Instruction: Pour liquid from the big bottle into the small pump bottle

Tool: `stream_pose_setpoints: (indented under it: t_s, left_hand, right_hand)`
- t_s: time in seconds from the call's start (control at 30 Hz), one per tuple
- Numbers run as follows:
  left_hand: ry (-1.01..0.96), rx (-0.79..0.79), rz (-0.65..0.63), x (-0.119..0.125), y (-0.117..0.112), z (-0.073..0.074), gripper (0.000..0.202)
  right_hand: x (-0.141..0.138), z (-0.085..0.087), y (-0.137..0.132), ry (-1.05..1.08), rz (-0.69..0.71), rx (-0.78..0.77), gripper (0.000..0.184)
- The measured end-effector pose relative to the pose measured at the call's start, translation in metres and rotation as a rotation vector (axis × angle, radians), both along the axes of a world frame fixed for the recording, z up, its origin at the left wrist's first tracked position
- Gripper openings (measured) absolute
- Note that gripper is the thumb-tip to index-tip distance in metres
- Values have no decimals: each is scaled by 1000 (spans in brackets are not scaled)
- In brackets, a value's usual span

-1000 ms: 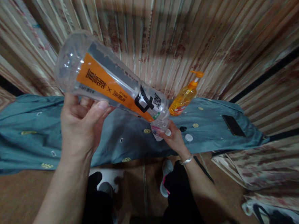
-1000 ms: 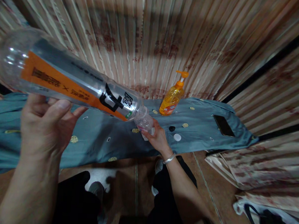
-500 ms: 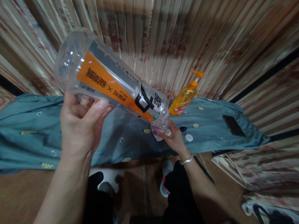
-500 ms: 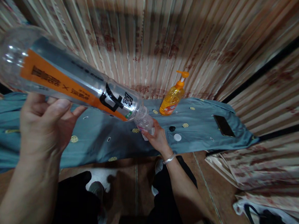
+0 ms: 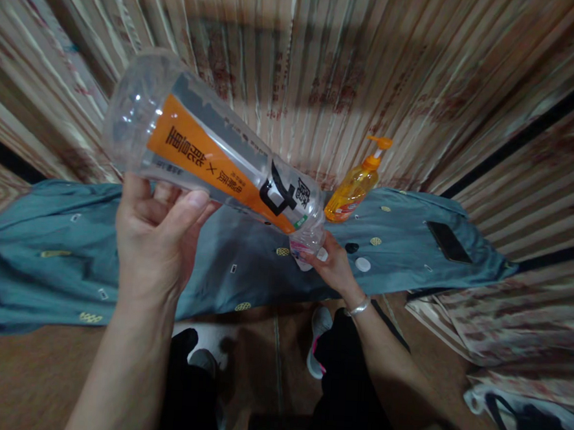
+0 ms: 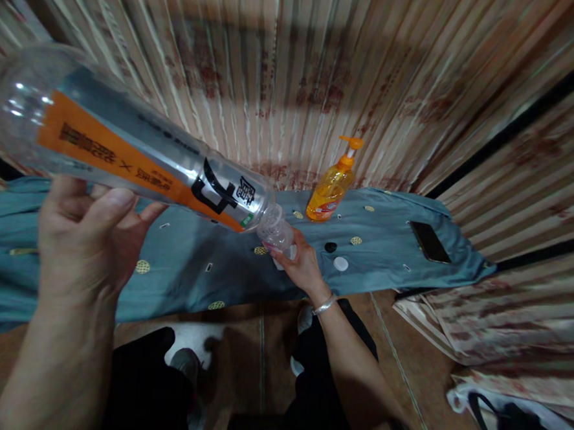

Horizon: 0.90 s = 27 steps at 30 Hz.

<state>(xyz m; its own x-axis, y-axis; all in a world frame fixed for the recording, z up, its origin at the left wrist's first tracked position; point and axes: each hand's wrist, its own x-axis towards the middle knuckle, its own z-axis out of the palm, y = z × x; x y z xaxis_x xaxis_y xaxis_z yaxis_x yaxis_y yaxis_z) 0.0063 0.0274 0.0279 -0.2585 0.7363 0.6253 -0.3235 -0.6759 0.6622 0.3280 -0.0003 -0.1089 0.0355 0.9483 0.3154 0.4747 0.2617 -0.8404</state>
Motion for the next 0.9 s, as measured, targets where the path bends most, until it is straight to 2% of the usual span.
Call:
stream_pose_setpoints:
  t_s: [0.57,0.9]
  left_hand:
    - [21,1,-14,-3,1,-3,65]
    - [12,-39,1,6,-7,9,62]
  right_hand:
    - [-2,5,-1,16,7,-23,62]
    - [-2,3,-1,7,-8,-27,62]
